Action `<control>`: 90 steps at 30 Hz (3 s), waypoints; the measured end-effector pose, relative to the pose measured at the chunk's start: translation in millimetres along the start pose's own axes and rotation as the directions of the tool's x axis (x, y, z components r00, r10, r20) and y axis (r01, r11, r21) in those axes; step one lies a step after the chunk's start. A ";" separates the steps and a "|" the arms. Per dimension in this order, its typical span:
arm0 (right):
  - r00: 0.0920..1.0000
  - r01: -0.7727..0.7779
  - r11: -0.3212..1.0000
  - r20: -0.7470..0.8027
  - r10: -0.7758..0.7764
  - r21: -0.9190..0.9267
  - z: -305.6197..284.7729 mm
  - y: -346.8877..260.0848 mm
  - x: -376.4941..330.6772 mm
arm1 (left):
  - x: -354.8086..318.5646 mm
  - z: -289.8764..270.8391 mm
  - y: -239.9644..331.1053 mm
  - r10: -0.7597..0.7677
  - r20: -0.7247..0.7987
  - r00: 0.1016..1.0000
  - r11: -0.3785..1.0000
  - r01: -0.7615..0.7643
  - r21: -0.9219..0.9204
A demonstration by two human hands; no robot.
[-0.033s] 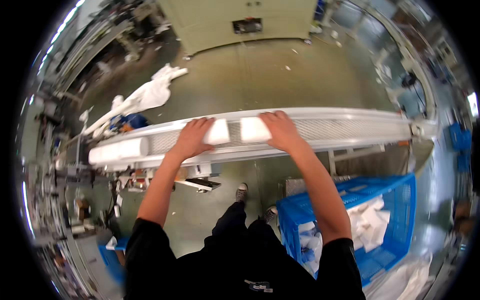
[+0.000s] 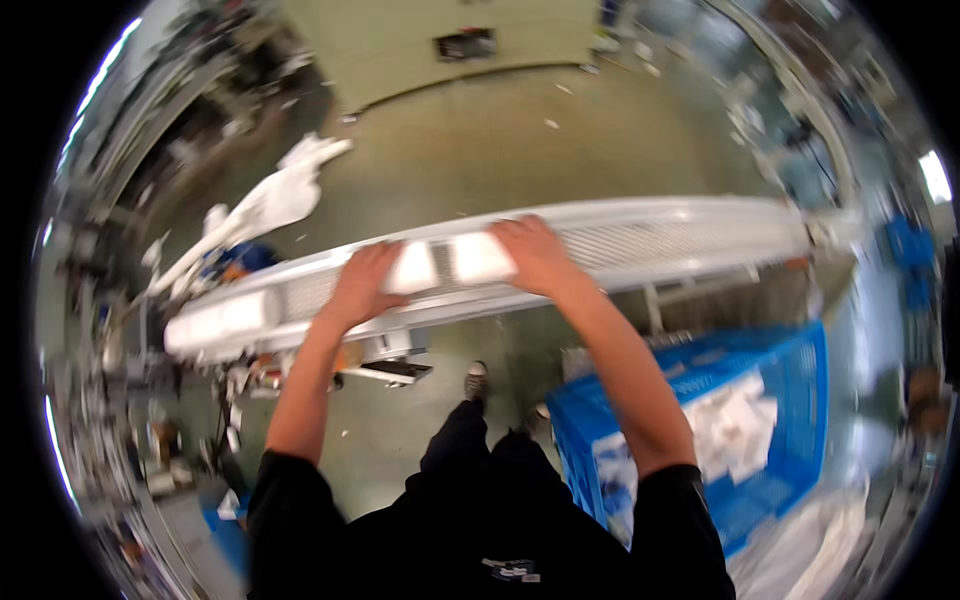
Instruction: The person picks up white cylindrical tubes from a blue crate and places them onto an automated conveyor track one at a time.
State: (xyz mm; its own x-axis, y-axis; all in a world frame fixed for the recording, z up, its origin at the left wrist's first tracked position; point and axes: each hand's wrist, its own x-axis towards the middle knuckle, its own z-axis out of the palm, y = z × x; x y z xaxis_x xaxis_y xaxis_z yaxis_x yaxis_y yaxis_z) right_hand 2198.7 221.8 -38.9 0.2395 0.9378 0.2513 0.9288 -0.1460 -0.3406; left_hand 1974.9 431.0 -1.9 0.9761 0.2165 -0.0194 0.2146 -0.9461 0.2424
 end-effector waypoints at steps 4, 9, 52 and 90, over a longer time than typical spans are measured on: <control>0.947 0.043 0.999 -0.320 -0.031 0.031 8.0 -40.3 -10.0 | -11.8 3.9 14.1 -0.003 -0.072 0.997 0.999 -0.001 -0.049; 0.671 -0.293 0.921 -0.632 0.389 0.256 -86.6 -28.8 -195.1 | 18.2 6.2 125.6 0.073 -0.132 0.989 0.927 -0.116 -0.357; -0.221 -0.356 -0.681 0.650 0.727 0.640 195.1 -21.4 -667.9 | 10.5 66.8 369.8 0.674 0.661 0.330 0.177 0.797 -0.578; 0.344 -0.824 0.521 -0.535 0.772 0.222 -216.5 -37.2 -269.0 | -68.8 42.9 99.0 0.354 0.243 0.903 -0.756 0.430 -0.494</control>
State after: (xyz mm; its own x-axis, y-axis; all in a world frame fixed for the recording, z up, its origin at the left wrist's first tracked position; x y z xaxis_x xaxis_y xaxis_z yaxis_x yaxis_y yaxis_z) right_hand 2161.0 -93.2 102.3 0.9504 0.0410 0.3084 0.2236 -0.7792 -0.5856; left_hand 1930.4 312.1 -18.2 0.9657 -0.1985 -0.1676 0.2404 0.9272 0.2873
